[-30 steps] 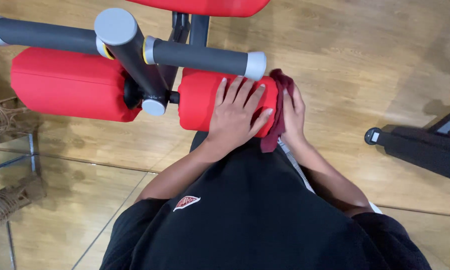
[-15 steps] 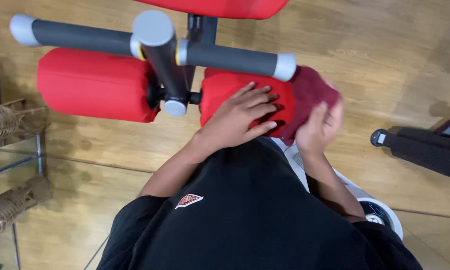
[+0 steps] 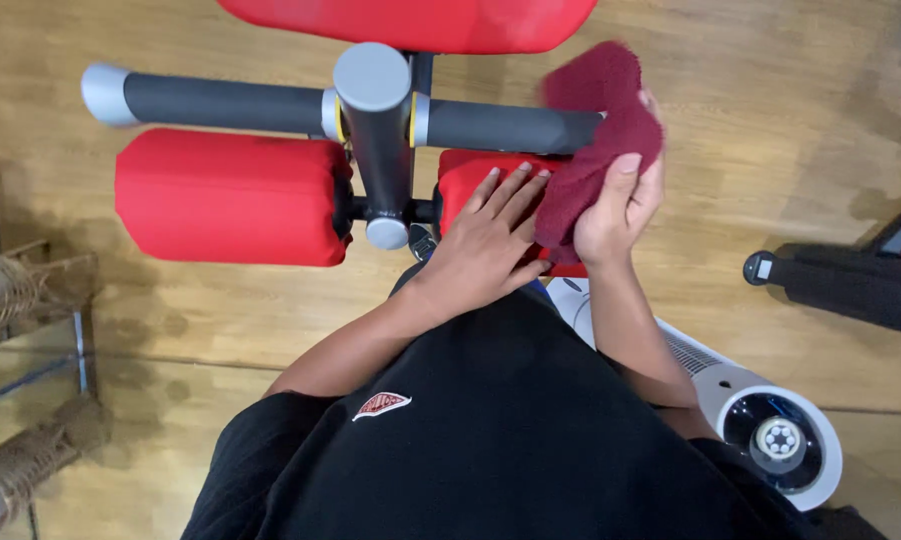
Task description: Cleaning the red padding and structural components of a gym machine using a red cloth.
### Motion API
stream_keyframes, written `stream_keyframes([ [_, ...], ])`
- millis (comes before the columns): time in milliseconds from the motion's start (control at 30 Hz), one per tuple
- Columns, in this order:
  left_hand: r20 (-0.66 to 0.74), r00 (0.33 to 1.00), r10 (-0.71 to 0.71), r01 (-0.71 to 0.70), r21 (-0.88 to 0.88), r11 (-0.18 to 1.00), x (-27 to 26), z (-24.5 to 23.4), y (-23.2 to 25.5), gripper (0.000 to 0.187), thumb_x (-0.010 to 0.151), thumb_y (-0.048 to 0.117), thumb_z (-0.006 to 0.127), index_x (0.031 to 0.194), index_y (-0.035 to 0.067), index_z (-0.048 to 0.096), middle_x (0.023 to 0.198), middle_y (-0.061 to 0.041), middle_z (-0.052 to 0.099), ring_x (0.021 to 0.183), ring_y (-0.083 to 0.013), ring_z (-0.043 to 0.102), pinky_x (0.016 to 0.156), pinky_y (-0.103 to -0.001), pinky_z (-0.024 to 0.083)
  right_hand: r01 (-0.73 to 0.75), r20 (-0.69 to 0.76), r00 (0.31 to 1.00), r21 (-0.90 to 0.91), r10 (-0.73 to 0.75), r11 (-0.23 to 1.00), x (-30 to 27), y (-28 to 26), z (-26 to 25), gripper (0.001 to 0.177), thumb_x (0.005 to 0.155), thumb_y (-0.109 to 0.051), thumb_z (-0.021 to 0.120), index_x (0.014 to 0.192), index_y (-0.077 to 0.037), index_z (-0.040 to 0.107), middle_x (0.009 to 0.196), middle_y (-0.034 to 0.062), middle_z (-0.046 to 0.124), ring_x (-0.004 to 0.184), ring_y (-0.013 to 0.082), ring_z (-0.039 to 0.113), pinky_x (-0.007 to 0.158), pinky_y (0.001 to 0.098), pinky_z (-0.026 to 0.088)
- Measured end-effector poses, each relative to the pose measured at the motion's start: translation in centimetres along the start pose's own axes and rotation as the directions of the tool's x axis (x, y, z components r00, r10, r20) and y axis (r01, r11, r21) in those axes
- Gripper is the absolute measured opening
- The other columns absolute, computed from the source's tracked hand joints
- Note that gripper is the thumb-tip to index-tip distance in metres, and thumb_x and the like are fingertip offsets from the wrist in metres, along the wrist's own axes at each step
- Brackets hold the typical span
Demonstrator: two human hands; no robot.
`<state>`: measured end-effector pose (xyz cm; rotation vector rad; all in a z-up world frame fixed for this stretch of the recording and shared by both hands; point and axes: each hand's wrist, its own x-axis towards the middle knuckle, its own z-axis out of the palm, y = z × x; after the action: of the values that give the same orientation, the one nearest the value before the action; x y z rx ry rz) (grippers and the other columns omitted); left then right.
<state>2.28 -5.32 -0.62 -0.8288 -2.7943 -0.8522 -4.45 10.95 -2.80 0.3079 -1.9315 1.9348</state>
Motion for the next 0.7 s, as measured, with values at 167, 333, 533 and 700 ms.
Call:
stream_keyframes([
  [167, 0.132, 0.991, -0.037, 0.042, -0.039, 0.998, 1.1, -1.7, 0.1, 0.076, 0.083, 0.040, 0.082, 0.138, -0.005, 0.055, 0.145, -0.025, 0.053, 0.143, -0.0390, 0.044, 0.121, -0.055, 0.028, -0.086, -0.088, 0.993, -0.152, 0.073, 0.985, -2.3, 2.9, -3.2, 0.039, 0.117, -0.023, 0.039, 0.153, -0.009, 0.043, 0.138, 0.0156, 0.058, 0.122, 0.0195, 0.057, 0.110, 0.0413, 0.044],
  [333, 0.212, 0.976, -0.037, 0.024, 0.066, 0.998, 2.2, -0.6, -1.8, 0.072, 0.075, 0.048, 0.083, 0.130, 0.007, 0.063, 0.120, -0.009, 0.059, 0.114, -0.0271, 0.052, 0.096, -0.045, 0.040, -0.152, -0.109, 0.985, -0.193, 0.133, 0.969, -3.1, 1.5, -2.4, 0.038, 0.116, -0.025, 0.045, 0.152, -0.013, 0.045, 0.140, 0.0125, 0.057, 0.126, 0.0162, 0.052, 0.112, 0.0426, 0.042],
  [533, 0.129, 0.991, -0.028, 0.033, -0.040, 0.999, 2.9, -0.2, -3.6, 0.051, 0.077, 0.038, 0.076, 0.120, 0.010, 0.072, 0.114, -0.010, 0.062, 0.108, -0.0303, 0.058, 0.088, -0.044, 0.042, -0.186, -0.145, 0.978, -0.287, 0.150, 0.940, -3.7, 3.8, -2.6, 0.055, 0.118, -0.020, 0.053, 0.164, -0.009, 0.026, 0.159, 0.0143, 0.043, 0.142, 0.0177, 0.042, 0.125, 0.0454, 0.030],
  [700, 0.159, 0.975, -0.155, 0.164, -0.049, 0.985, 2.9, -1.7, -2.7, 0.063, 0.077, 0.043, 0.072, 0.128, 0.007, 0.065, 0.124, -0.017, 0.062, 0.118, -0.0354, 0.056, 0.093, -0.049, 0.043, -0.146, -0.100, 0.988, -0.294, 0.121, 0.945, -3.3, 3.7, -2.8, 0.061, 0.115, -0.013, 0.055, 0.165, -0.011, 0.021, 0.160, 0.0159, 0.041, 0.146, 0.0194, 0.037, 0.126, 0.0499, 0.028],
])
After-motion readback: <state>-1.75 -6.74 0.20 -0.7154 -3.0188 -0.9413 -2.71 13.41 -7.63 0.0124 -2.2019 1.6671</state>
